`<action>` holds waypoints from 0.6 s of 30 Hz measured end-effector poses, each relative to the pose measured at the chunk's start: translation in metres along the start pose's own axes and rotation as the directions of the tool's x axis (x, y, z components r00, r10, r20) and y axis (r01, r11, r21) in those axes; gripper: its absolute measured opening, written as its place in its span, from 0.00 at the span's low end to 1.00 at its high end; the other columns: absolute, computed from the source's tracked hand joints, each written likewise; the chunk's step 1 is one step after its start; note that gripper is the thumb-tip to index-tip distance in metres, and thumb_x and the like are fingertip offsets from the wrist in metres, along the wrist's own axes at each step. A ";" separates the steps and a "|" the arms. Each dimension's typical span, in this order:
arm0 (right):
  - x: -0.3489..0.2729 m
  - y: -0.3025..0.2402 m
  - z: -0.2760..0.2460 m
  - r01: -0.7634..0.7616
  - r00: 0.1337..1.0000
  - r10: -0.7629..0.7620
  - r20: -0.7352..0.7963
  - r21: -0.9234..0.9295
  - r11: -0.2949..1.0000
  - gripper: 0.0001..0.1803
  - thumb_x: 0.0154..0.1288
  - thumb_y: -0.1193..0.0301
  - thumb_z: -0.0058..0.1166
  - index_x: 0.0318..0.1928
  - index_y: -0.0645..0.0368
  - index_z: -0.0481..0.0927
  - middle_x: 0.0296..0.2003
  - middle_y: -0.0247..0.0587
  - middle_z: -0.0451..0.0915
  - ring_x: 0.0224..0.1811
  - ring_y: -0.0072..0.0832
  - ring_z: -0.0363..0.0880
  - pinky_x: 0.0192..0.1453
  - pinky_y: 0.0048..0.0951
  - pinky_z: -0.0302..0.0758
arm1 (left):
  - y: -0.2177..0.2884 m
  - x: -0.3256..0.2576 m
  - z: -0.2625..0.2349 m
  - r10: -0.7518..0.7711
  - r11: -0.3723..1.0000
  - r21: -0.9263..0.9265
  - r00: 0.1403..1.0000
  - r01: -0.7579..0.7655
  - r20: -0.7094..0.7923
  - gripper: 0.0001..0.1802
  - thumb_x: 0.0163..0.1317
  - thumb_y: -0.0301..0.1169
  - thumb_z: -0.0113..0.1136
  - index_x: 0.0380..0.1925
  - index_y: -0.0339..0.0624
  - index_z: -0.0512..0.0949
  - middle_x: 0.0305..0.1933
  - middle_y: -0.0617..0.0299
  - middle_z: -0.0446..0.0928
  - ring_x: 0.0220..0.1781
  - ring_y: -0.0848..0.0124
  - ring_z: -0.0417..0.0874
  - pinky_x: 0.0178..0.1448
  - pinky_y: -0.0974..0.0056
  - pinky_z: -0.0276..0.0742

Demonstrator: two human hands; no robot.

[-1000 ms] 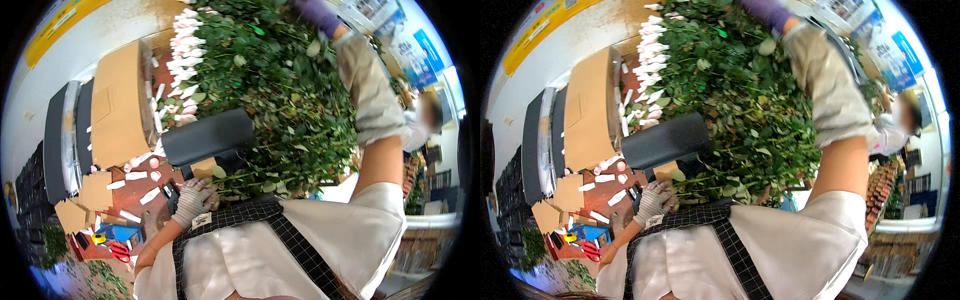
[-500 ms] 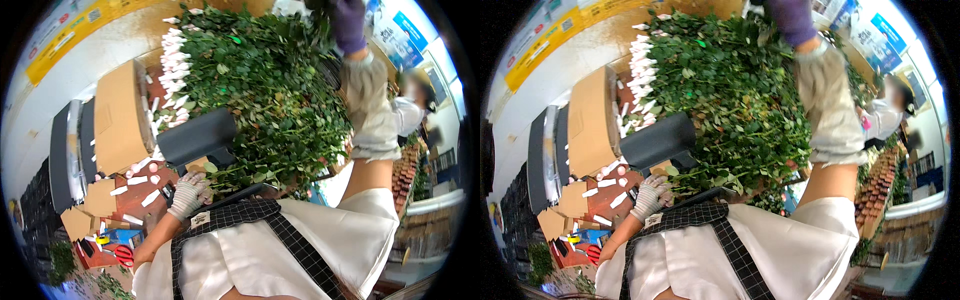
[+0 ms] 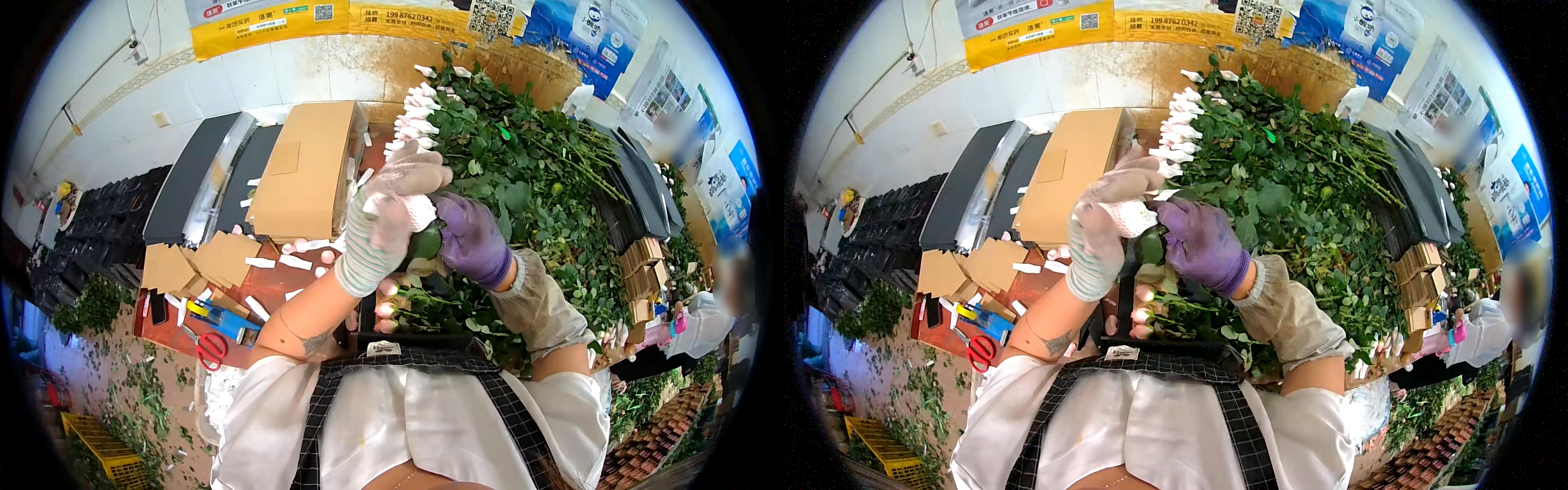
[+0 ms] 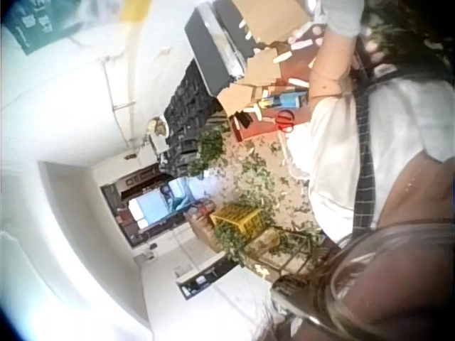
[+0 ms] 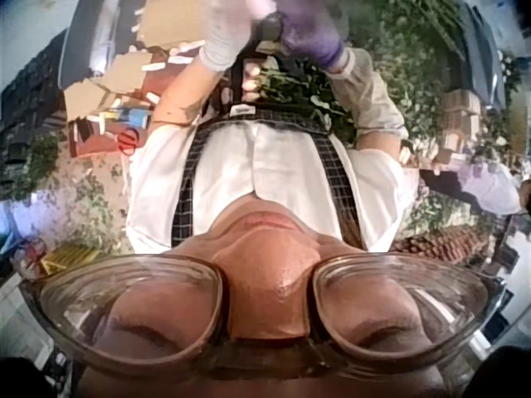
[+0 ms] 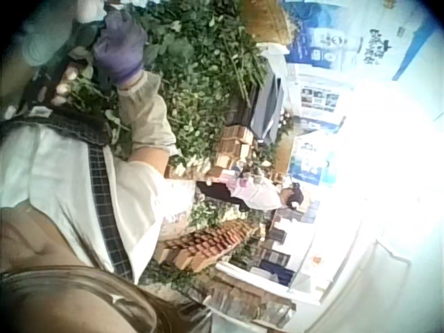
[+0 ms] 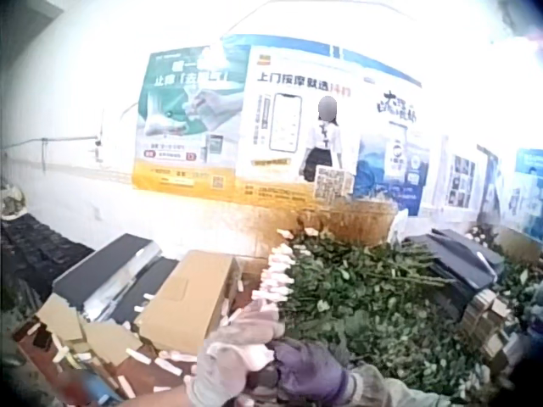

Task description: The person arranges pink roses into a black foam block, trimming stems and adjusting the flowers. They wrap the stems with white paper and secure the arrangement with a stapler. The person then places the finished arrangement into a cardboard box.

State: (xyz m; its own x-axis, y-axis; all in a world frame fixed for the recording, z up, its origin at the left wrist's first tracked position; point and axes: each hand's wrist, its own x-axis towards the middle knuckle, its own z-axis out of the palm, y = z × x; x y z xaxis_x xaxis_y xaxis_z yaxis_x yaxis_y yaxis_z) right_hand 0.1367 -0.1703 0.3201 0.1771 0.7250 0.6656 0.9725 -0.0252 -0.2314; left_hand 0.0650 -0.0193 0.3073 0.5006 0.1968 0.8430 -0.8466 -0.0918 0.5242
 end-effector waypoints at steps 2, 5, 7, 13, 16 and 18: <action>-0.002 -0.011 -0.002 0.018 0.998 -0.020 -0.062 -0.039 0.999 0.26 0.44 0.80 0.47 0.50 0.59 0.75 0.36 0.46 0.79 0.32 0.46 0.79 0.35 0.42 0.76 | 0.011 -0.001 0.003 0.053 0.998 -0.023 0.992 -0.056 -0.118 0.24 0.65 0.50 0.48 0.38 0.39 0.79 0.41 0.53 0.82 0.50 0.56 0.79 0.62 0.52 0.68; -0.010 0.003 0.004 0.118 0.951 -0.089 -0.295 0.082 0.990 0.22 0.46 0.84 0.45 0.45 0.60 0.76 0.31 0.47 0.79 0.29 0.45 0.80 0.33 0.36 0.77 | 0.041 0.014 -0.026 0.030 0.934 -0.261 0.781 -0.244 -0.624 0.22 0.63 0.53 0.52 0.31 0.44 0.78 0.31 0.59 0.78 0.47 0.60 0.79 0.64 0.53 0.68; -0.020 0.027 -0.012 -0.048 0.983 0.088 -0.163 0.238 0.970 0.23 0.45 0.86 0.44 0.46 0.61 0.75 0.31 0.49 0.79 0.29 0.46 0.79 0.32 0.37 0.76 | 0.066 0.038 -0.051 0.051 0.768 -0.447 0.739 -0.459 -0.672 0.18 0.60 0.51 0.59 0.27 0.49 0.77 0.25 0.65 0.74 0.43 0.64 0.79 0.68 0.54 0.66; -0.023 0.016 -0.018 0.024 0.982 0.015 -0.189 0.202 0.979 0.17 0.59 0.67 0.49 0.46 0.63 0.77 0.43 0.51 0.81 0.43 0.44 0.82 0.48 0.36 0.76 | 0.057 0.006 0.022 -0.429 0.901 0.059 0.903 0.429 -0.022 0.33 0.40 0.34 0.77 0.50 0.38 0.78 0.44 0.61 0.79 0.46 0.68 0.78 0.54 0.63 0.73; -0.031 0.013 -0.015 0.052 0.980 0.008 -0.200 0.289 0.956 0.17 0.55 0.64 0.53 0.43 0.60 0.78 0.43 0.49 0.80 0.41 0.46 0.81 0.47 0.38 0.76 | 0.052 0.005 0.031 -0.312 0.897 0.340 0.950 0.284 0.031 0.32 0.36 0.35 0.79 0.46 0.40 0.80 0.44 0.59 0.80 0.47 0.66 0.79 0.53 0.63 0.73; -0.028 0.008 -0.023 0.071 0.982 -0.012 -0.190 0.305 0.950 0.17 0.54 0.64 0.54 0.43 0.61 0.78 0.42 0.49 0.80 0.41 0.46 0.80 0.47 0.38 0.75 | 0.052 0.002 0.040 -0.287 0.903 0.336 0.958 0.268 0.007 0.31 0.36 0.36 0.79 0.45 0.41 0.81 0.43 0.58 0.80 0.47 0.65 0.79 0.54 0.62 0.73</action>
State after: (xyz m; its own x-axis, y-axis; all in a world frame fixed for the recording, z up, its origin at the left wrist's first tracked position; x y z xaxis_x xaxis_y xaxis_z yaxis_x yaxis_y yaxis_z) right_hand 0.1428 -0.2070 0.3161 0.1906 0.5816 0.7908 0.8901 0.2373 -0.3891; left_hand 0.0294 -0.0624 0.3414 0.7237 0.2080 0.6580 -0.5697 -0.3579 0.7398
